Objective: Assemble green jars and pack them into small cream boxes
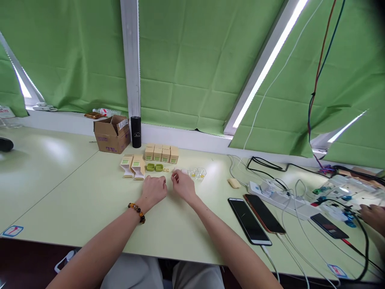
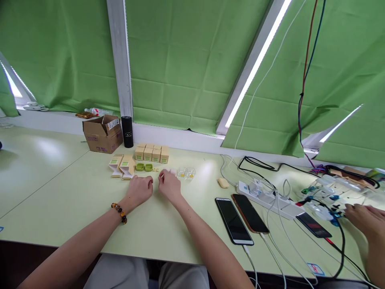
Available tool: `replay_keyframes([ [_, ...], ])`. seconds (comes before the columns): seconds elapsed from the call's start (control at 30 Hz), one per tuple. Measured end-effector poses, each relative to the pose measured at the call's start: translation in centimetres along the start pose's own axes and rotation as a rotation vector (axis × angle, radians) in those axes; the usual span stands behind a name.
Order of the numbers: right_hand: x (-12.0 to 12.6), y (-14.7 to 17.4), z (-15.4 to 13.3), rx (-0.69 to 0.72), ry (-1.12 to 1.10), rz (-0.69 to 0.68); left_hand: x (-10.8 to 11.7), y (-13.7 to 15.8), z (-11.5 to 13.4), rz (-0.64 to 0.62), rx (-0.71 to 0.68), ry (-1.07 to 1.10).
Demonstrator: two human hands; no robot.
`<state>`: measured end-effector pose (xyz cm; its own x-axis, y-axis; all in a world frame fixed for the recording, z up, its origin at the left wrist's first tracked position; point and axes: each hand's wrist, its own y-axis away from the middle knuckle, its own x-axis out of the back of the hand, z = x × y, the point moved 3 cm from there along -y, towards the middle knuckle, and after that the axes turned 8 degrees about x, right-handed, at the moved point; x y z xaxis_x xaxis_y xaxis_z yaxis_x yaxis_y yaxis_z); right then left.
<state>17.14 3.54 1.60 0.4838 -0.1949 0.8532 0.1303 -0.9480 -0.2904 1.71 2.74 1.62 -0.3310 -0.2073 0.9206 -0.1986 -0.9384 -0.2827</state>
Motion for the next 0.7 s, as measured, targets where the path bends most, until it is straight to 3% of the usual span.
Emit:
replay_keyframes([
  [0.07,-1.2,2.0,-0.8,0.001,0.052,-0.126,0.0,-0.1,-0.1,-0.006,0.012,-0.001],
  [0.13,-2.0,3.2,-1.3,0.051,0.116,-0.164,-0.1,-0.2,-0.3,0.0,0.025,0.004],
  [0.37,-2.5,4.0,-1.4,0.12,0.122,-0.121,0.4,-0.9,-1.7,0.215,0.086,0.081],
  [0.6,-2.5,3.9,-1.1,0.111,0.065,-0.119,2.5,-3.0,-4.5,0.357,0.291,0.027],
  [0.7,-2.5,3.8,-1.1,0.103,0.067,-0.133,3.2,-3.8,-6.0,0.385,0.366,-0.102],
])
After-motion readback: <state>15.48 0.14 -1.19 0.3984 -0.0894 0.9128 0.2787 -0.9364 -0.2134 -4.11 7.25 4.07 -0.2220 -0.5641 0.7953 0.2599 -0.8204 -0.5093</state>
